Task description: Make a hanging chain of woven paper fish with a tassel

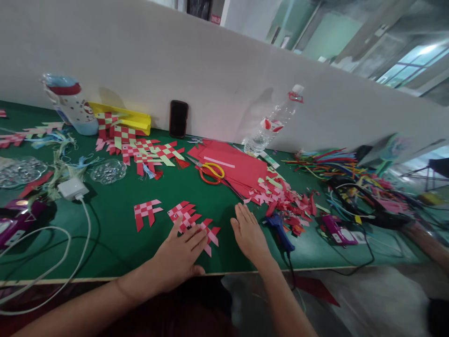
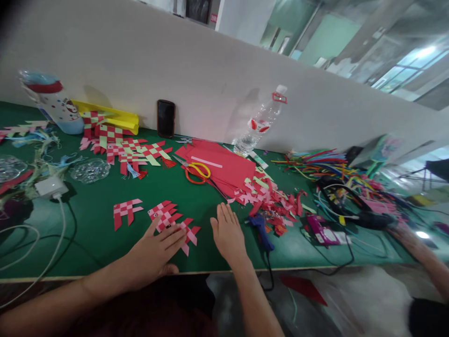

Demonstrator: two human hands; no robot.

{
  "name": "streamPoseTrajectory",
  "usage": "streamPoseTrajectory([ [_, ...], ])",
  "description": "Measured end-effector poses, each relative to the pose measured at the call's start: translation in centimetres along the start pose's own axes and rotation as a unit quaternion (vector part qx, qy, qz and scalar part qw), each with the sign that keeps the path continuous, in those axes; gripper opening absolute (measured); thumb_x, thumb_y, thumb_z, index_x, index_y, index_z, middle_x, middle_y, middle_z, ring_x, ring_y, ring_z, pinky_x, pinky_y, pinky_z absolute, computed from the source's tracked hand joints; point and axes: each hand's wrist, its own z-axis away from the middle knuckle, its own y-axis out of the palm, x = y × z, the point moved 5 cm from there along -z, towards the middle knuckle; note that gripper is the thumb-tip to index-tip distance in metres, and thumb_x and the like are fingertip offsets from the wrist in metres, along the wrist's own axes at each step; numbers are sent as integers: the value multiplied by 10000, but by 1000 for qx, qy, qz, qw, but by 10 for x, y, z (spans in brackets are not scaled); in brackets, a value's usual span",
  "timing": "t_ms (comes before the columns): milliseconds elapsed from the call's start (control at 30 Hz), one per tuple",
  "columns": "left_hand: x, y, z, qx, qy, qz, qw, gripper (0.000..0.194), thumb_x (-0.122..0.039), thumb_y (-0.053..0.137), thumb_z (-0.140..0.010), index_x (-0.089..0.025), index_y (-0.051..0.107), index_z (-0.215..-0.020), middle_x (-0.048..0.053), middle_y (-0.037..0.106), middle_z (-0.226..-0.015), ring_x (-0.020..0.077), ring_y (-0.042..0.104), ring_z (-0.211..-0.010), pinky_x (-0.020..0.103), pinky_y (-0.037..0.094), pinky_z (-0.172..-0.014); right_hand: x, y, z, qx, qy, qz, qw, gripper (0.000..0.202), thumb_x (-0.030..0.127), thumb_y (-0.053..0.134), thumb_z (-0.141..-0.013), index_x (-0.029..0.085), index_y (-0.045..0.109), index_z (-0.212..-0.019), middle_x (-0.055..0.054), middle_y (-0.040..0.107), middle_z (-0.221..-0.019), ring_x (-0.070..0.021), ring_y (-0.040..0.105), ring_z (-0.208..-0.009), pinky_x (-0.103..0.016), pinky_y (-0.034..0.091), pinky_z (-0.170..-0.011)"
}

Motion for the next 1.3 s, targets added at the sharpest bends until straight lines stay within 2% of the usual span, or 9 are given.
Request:
streamPoseTrajectory([
  [133,-5,-7,9,-5,5,-6,1000,603,-575,426,-931,-260,408,-1445,98,477,-1462,291,414,-1356,591,82,-1151,5,0,-21,-11,-21,6,1000,554,360,277,-990,45,436,-1418,-169,454,-1470,-255,357,-1393,-410,342,-1098],
  [300,19,-19,-2,-46,-48,-33,997,420,-426,434,-967,-286,511,-1354,82,478,-1464,290,413,-1350,606,51,-1139,-18,-14,-56,-55,28,40,997,452,231,382,-951,27,509,-1334,-232,563,-1316,-314,491,-1235,-477,343,-1054],
  [500,62,-33,-21,-59,-160,-65,983,435,-172,461,-903,-220,533,-1330,122,555,-1378,328,478,-1262,567,309,-1025,-45,-31,-102,-57,33,53,996,297,316,573,-927,147,603,-1169,-100,638,-1144,-221,614,-1028,-439,482,-921],
  [600,74,-36,-24,-80,-187,-65,977,413,-167,452,-907,-204,553,-1305,126,605,-1303,323,531,-1171,528,365,-955,-52,-41,-114,-76,39,46,995,315,266,499,-959,128,577,-1231,-149,608,-1217,-250,577,-1120,-461,439,-986],
  [700,78,-31,-23,-89,-189,-55,976,392,-181,474,-907,-209,569,-1286,109,646,-1230,312,557,-1113,508,365,-939,-43,-35,-106,-83,33,26,996,405,173,340,-970,70,536,-1309,-215,570,-1301,-278,489,-1256,-441,355,-1066],
  [867,85,-25,-19,-83,-197,-58,975,377,-185,469,-913,-222,579,-1271,94,656,-1208,287,555,-1114,509,340,-968,3,4,-49,-38,-7,-18,999,528,351,347,-971,33,483,-1370,-239,473,-1430,-342,373,-1375,-543,320,-1088],
  [1033,101,-35,-16,-106,-259,-100,955,481,-44,421,-853,-223,576,-1272,107,619,-1277,306,531,-1164,553,330,-961,32,5,-33,15,-104,-85,991,554,426,224,-1004,144,509,-1386,-112,498,-1447,-214,399,-1380,-409,343,-1126],
  [1167,79,-37,-17,-107,-212,-80,968,467,-62,458,-850,-236,584,-1265,91,568,-1362,298,477,-1259,526,319,-1013,32,3,-65,9,-100,-111,989,586,384,201,-1005,42,442,-1416,-204,428,-1477,-268,328,-1416,-507,317,-1130],
  [1300,21,-22,-12,-44,-22,-13,999,395,-336,495,-940,-273,529,-1328,35,527,-1424,256,407,-1350,479,232,-1124,52,11,-62,29,-167,-133,976,529,359,303,-981,97,465,-1412,-171,413,-1494,-263,299,-1429,-529,281,-1144],
])
